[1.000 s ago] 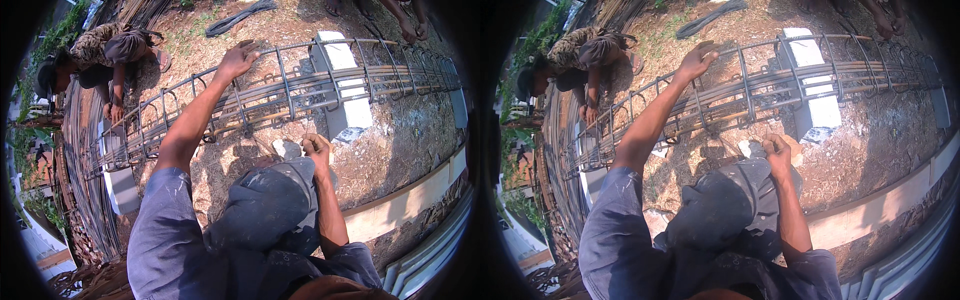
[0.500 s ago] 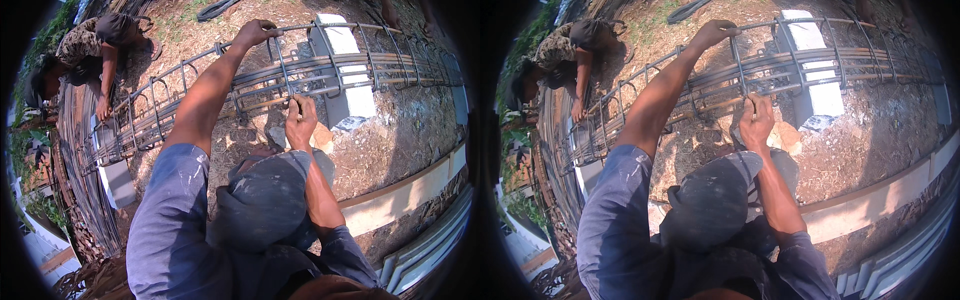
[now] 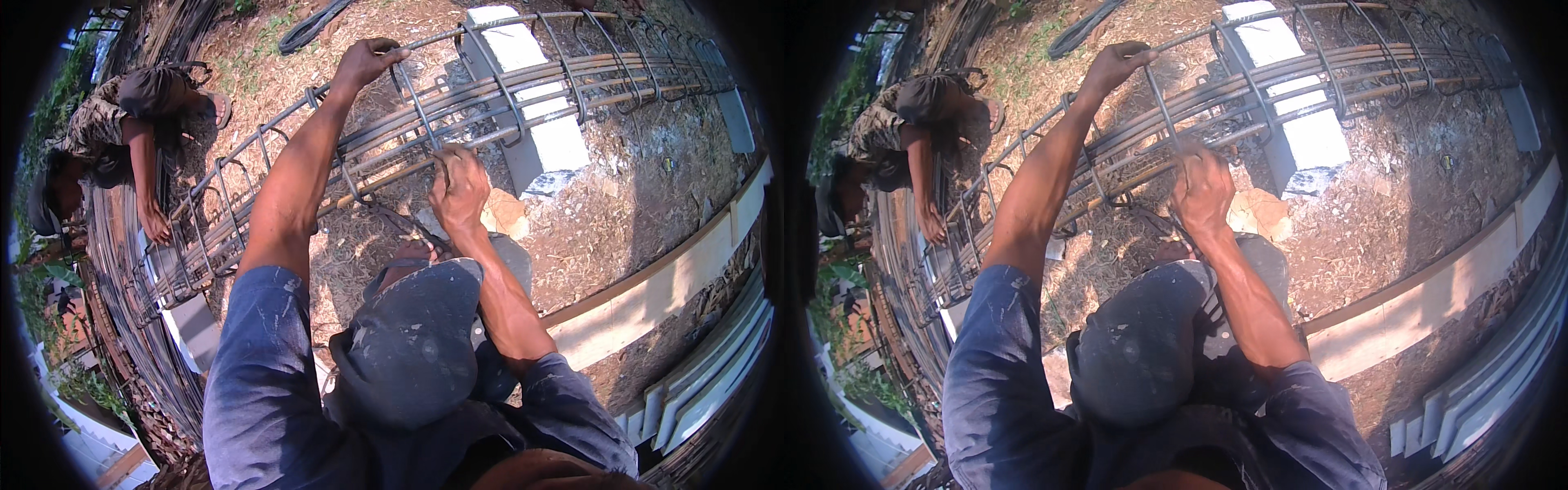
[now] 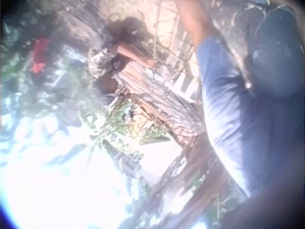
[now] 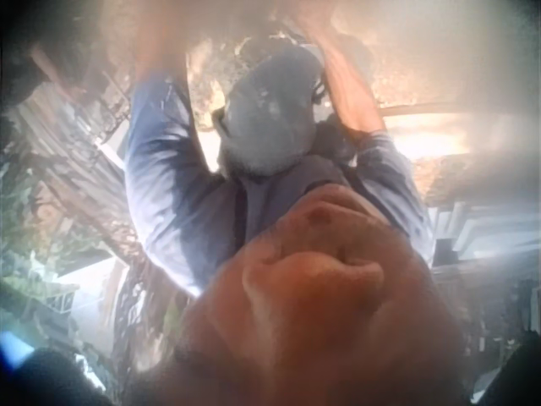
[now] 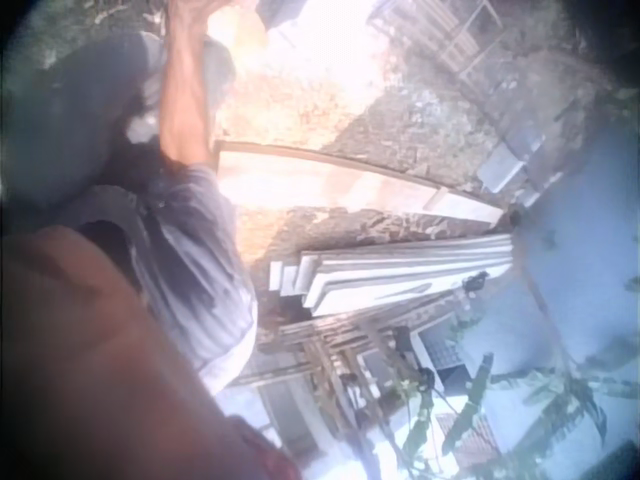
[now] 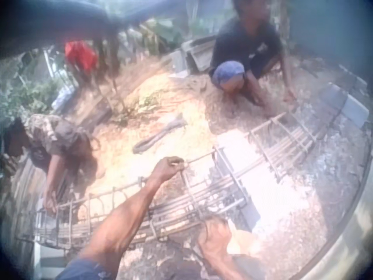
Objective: The person ties wire to a rebar cage using pliers, securing intersections along the frame. They repeatedly pick up wire, wrap it around bars, and twist it with pliers to fasten the structure.
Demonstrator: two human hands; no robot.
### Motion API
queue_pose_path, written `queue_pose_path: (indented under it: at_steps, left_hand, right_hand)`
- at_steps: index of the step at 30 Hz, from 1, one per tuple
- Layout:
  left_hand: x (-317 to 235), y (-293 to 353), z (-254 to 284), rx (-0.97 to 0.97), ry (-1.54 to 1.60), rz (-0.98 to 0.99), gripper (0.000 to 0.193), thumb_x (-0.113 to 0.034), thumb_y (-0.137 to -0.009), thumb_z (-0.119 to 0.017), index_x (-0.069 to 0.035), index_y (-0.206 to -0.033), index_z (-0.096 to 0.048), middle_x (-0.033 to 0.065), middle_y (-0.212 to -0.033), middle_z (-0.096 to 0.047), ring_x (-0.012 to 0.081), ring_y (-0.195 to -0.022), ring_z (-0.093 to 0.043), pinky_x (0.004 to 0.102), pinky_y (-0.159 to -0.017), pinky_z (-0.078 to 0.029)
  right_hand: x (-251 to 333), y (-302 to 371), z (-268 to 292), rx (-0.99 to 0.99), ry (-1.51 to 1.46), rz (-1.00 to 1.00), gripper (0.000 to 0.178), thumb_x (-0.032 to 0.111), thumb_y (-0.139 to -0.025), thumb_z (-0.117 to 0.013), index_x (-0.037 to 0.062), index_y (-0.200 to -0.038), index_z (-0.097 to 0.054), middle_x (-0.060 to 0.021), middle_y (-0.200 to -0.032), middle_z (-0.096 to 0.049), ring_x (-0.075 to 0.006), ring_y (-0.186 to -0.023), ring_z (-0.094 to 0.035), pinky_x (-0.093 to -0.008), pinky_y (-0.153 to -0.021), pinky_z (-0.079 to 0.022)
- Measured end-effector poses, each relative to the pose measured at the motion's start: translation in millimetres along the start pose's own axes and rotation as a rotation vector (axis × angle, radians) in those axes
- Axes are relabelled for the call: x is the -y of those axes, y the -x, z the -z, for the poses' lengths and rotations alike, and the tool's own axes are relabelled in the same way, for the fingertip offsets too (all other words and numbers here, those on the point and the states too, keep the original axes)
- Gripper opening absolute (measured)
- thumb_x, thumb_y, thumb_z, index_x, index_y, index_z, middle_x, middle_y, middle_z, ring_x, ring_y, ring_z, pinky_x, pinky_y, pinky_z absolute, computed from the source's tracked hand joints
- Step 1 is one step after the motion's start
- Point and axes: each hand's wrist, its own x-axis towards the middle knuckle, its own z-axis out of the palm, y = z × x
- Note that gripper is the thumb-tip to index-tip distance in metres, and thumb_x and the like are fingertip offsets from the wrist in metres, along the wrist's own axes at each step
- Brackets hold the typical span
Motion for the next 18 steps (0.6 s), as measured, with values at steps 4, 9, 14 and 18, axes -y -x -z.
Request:
queue_pose_path:
  at_steps: [4,9,14,18]
  left_hand:
    - [7,0,2,-0.014,0.019,-0.01,0.056,-0.059,-0.08,-0.069,-0.013,-0.112,-0.073,0.0139,-0.099,-0.073,0.0286,-0.097,-0.069,0.0384,-0.088,-0.052]
    - [-6,8,10,0.035,0.066,0.103,0.055,-0.054,-0.082,-0.069,-0.01,-0.114,-0.071,0.0159,-0.106,-0.071,0.0269,-0.102,-0.066,0.0375,-0.086,-0.051]
    - [-20,32,-1,-0.326,-0.078,-0.034,0.051,-0.052,-0.086,-0.067,-0.012,-0.118,-0.068,0.0167,-0.113,-0.066,0.0294,-0.108,-0.061,0.0402,-0.091,-0.049]
    - [-95,132,5,-0.214,0.064,-0.196,0.029,-0.028,-0.084,-0.073,-0.009,-0.106,-0.072,0.0108,-0.107,-0.064,0.0283,-0.103,-0.059,0.0407,-0.089,-0.047]
  right_hand:
    - [-3,-1,-3,-0.069,-0.037,-0.029,0.018,-0.003,-0.079,-0.061,0.0031,-0.096,-0.066,-0.0142,-0.1,-0.066,-0.0342,-0.091,-0.063,-0.0418,-0.08,-0.05]
    - [-3,-1,-2,-0.058,-0.155,-0.12,0.018,0.001,-0.083,-0.062,0.0015,-0.099,-0.067,-0.0168,-0.101,-0.067,-0.0336,-0.096,-0.064,-0.0395,-0.086,-0.05]
    - [1,4,7,-0.12,-0.507,-0.419,0.018,0.009,-0.09,-0.062,-0.0003,-0.104,-0.068,-0.015,-0.105,-0.069,-0.026,-0.1,-0.064,-0.0342,-0.09,-0.048]
    - [-18,34,28,-0.124,-0.484,-0.83,0.021,0.016,-0.092,-0.067,-0.0015,-0.104,-0.068,-0.0052,-0.095,-0.068,-0.0098,-0.085,-0.06,-0.0241,-0.076,-0.049]
